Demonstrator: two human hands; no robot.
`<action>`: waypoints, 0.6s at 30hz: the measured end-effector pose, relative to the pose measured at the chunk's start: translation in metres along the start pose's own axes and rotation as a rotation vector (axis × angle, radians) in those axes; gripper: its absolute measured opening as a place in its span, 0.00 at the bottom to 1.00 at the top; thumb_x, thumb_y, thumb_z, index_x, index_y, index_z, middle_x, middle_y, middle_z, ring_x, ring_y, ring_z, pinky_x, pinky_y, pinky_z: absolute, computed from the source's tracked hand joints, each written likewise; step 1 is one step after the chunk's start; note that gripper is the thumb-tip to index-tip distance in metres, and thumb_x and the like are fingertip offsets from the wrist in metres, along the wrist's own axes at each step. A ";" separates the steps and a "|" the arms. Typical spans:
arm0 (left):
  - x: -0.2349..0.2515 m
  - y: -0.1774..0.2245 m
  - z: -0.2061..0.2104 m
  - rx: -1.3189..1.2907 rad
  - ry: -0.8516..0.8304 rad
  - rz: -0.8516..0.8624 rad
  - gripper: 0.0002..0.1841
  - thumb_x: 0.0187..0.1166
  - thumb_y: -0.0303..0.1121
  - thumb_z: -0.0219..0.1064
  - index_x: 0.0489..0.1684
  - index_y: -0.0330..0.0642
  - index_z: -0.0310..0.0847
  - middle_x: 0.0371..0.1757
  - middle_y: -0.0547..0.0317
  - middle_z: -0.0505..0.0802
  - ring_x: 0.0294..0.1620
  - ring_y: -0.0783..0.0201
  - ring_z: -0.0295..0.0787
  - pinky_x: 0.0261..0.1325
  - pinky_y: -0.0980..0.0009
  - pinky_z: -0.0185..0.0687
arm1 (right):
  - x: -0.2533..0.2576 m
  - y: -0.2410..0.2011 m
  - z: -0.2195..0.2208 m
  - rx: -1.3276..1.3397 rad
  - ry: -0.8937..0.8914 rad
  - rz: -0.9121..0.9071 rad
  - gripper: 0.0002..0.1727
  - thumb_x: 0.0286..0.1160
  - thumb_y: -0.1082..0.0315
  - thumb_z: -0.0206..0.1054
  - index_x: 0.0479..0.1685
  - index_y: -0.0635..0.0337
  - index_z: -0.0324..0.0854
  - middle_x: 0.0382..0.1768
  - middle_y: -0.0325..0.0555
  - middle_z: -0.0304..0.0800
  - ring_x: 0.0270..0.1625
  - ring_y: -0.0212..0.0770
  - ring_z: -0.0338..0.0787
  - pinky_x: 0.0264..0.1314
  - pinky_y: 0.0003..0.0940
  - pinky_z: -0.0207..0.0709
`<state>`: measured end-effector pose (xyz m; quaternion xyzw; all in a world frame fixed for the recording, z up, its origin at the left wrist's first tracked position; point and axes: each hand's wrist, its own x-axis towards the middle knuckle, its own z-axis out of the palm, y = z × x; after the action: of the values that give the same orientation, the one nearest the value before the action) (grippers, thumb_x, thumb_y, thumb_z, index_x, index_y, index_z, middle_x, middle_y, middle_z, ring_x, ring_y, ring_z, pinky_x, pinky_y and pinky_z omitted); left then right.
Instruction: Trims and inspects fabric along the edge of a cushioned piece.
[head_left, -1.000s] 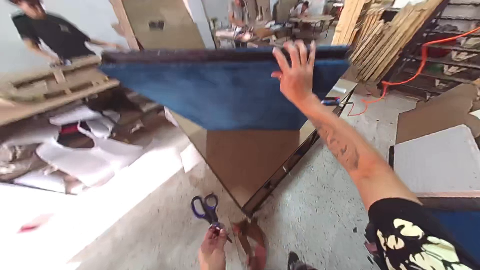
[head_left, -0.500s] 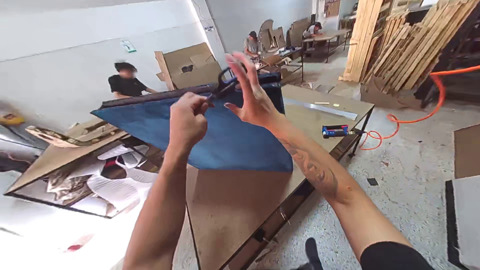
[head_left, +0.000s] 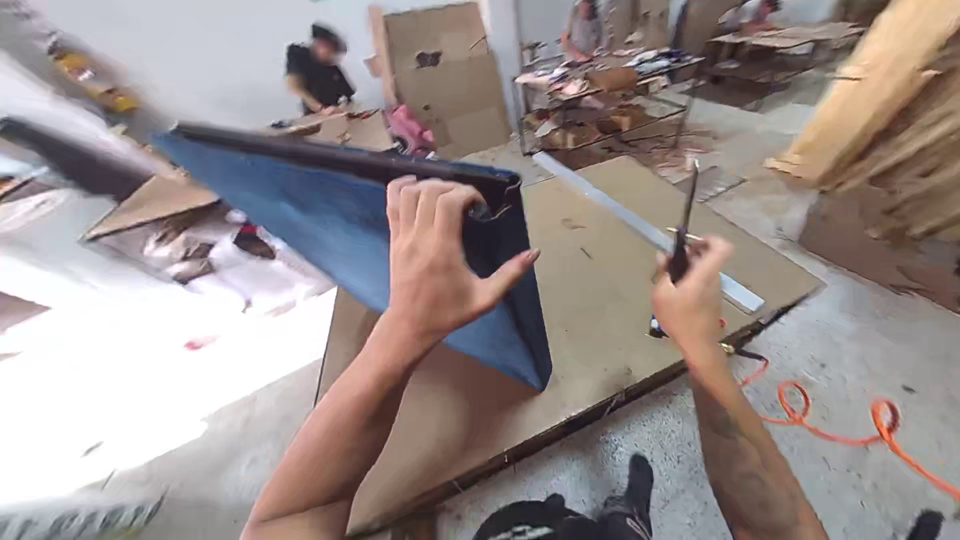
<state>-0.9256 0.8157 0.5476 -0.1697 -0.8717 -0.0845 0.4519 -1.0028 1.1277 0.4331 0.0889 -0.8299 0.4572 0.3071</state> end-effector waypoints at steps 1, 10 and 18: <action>0.005 0.009 0.004 0.094 -0.018 -0.039 0.36 0.67 0.64 0.73 0.57 0.39 0.81 0.58 0.43 0.88 0.70 0.43 0.79 0.83 0.41 0.60 | -0.015 0.045 0.005 0.013 -0.113 0.116 0.32 0.76 0.60 0.69 0.72 0.71 0.63 0.41 0.55 0.88 0.37 0.47 0.91 0.40 0.51 0.88; 0.052 0.046 -0.002 0.270 -0.370 -0.268 0.19 0.83 0.49 0.61 0.49 0.41 0.87 0.57 0.50 0.90 0.65 0.55 0.84 0.69 0.53 0.76 | -0.060 0.184 0.041 1.094 -0.923 0.569 0.20 0.87 0.45 0.59 0.55 0.51 0.83 0.44 0.31 0.86 0.41 0.26 0.82 0.45 0.22 0.77; 0.050 0.070 0.010 0.361 -0.211 -0.395 0.19 0.71 0.42 0.70 0.49 0.36 0.84 0.69 0.44 0.85 0.75 0.52 0.79 0.77 0.57 0.77 | 0.058 0.092 0.040 1.651 -1.789 0.284 0.26 0.85 0.49 0.58 0.70 0.58 0.79 0.66 0.45 0.80 0.49 0.32 0.80 0.46 0.27 0.75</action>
<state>-0.9338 0.8942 0.5818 0.0789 -0.9310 0.0037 0.3564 -1.1054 1.1550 0.3871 0.4482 -0.2118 0.6534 -0.5721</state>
